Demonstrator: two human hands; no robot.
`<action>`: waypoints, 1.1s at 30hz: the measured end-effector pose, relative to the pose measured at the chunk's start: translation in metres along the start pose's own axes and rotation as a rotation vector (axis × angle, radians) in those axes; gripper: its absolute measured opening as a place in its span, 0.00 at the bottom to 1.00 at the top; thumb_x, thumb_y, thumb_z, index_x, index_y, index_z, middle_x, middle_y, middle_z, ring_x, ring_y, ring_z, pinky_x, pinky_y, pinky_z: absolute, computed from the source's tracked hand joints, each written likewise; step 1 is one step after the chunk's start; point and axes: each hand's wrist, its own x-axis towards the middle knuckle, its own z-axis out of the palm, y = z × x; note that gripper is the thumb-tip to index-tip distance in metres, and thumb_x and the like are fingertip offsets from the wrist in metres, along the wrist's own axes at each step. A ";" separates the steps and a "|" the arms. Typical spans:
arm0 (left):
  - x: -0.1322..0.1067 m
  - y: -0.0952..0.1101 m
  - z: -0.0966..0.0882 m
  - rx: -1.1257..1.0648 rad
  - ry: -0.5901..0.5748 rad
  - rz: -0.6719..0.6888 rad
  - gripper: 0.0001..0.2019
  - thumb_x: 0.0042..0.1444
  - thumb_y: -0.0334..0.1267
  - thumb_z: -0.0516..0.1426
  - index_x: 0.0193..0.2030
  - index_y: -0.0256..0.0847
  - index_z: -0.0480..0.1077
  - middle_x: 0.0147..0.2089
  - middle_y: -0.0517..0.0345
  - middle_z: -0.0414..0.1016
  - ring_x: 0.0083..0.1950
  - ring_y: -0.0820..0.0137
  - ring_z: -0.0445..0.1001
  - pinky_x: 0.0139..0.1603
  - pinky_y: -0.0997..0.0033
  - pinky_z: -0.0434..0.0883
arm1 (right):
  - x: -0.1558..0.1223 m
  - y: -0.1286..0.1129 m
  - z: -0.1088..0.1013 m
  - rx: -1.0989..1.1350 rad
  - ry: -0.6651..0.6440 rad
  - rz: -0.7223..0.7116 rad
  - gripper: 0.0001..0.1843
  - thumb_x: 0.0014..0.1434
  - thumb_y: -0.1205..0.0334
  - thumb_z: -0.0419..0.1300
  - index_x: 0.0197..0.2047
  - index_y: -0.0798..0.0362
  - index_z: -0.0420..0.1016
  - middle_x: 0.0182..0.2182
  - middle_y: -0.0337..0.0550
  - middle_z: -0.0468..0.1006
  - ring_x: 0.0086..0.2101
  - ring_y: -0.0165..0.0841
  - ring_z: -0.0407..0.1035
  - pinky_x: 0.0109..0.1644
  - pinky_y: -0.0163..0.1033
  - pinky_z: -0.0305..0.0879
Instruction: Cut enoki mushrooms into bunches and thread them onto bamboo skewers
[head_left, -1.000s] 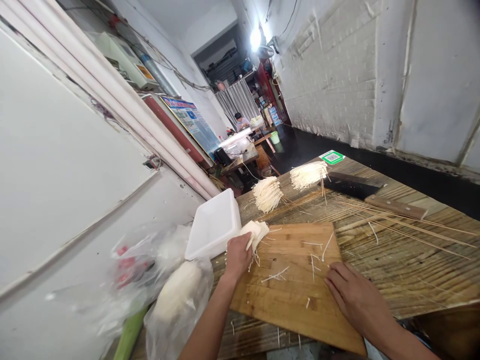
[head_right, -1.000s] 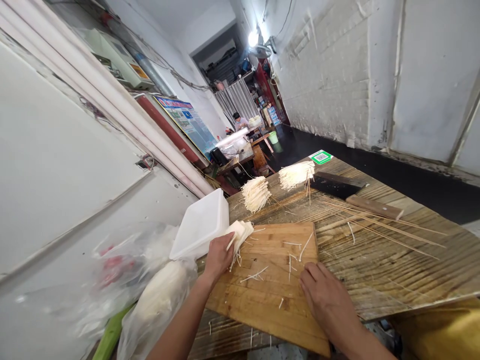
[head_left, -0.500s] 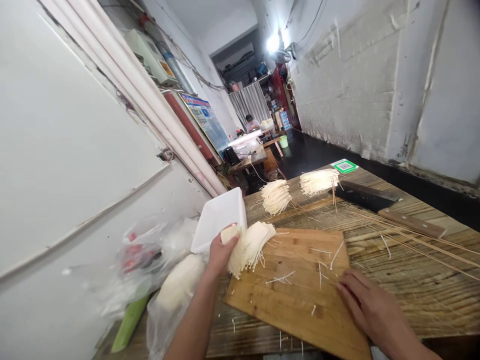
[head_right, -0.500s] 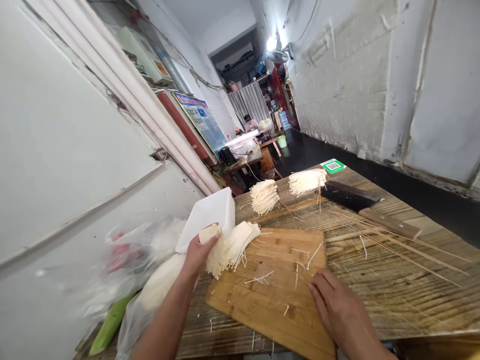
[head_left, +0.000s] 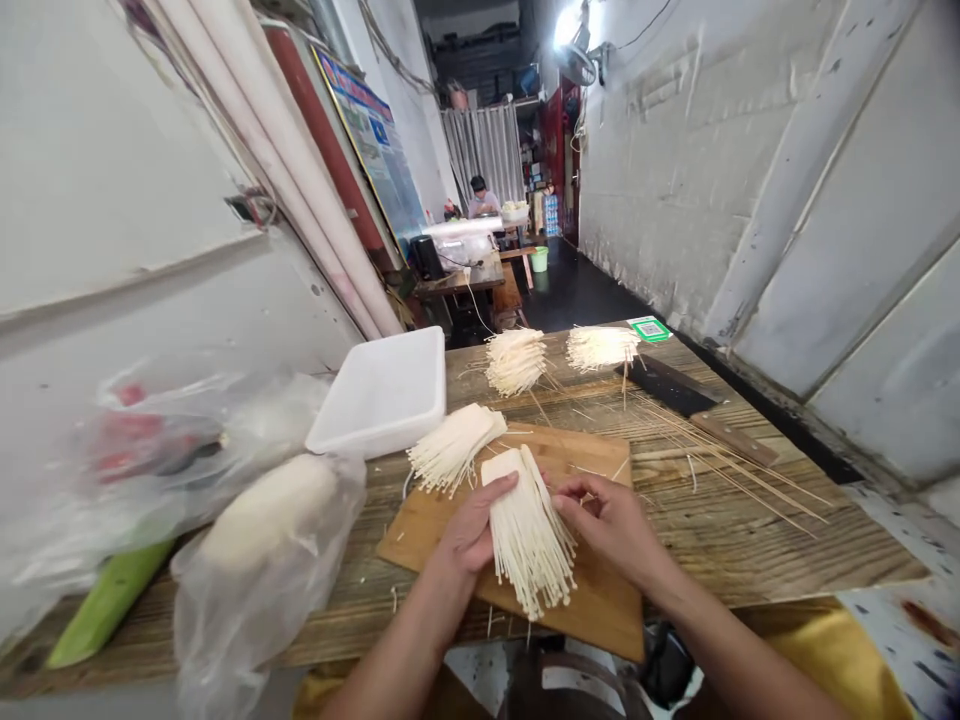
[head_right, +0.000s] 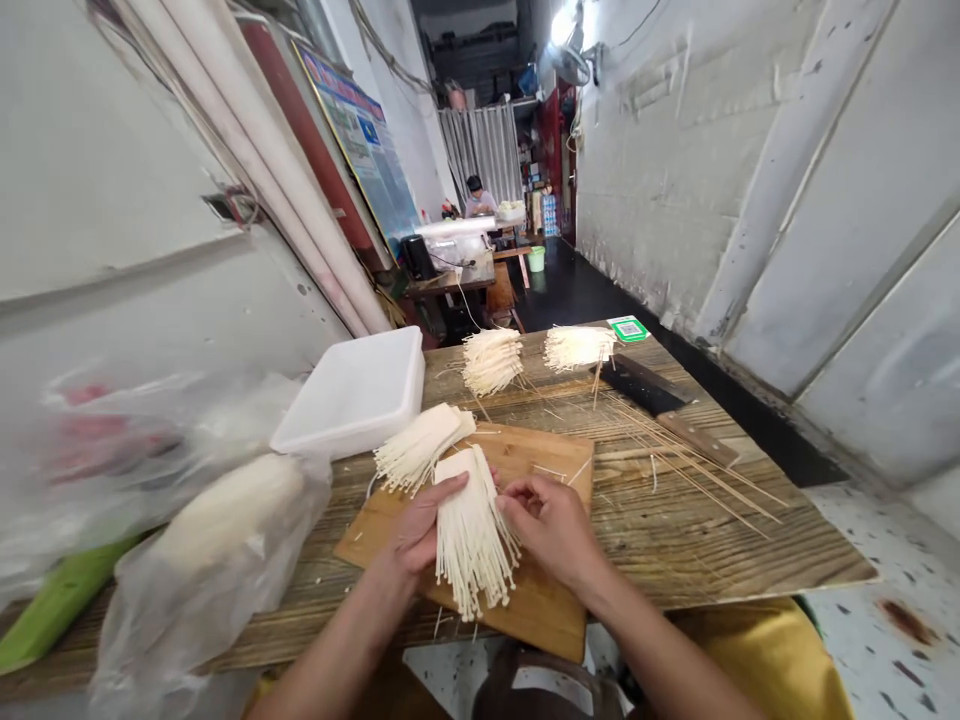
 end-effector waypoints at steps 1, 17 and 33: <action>0.002 -0.007 -0.001 -0.014 -0.008 -0.031 0.18 0.55 0.30 0.57 0.53 0.31 0.68 0.40 0.45 0.80 0.44 0.59 0.79 0.54 0.59 0.70 | 0.001 0.003 0.002 -0.004 -0.002 0.016 0.11 0.54 0.54 0.59 0.32 0.53 0.74 0.28 0.41 0.77 0.28 0.32 0.70 0.33 0.36 0.66; 0.004 -0.026 -0.015 -0.167 -0.062 -0.072 0.19 0.54 0.30 0.56 0.52 0.27 0.69 0.44 0.39 0.79 0.50 0.54 0.76 0.59 0.54 0.65 | 0.006 0.014 0.013 0.014 0.038 0.207 0.17 0.49 0.47 0.60 0.27 0.54 0.72 0.25 0.44 0.77 0.27 0.34 0.69 0.32 0.38 0.64; -0.028 0.013 -0.013 -0.114 0.129 0.054 0.15 0.55 0.26 0.55 0.51 0.28 0.70 0.44 0.41 0.79 0.48 0.58 0.78 0.55 0.58 0.71 | 0.021 0.027 -0.017 -0.208 -0.006 0.200 0.20 0.53 0.47 0.56 0.20 0.53 0.68 0.16 0.35 0.68 0.20 0.28 0.59 0.24 0.34 0.54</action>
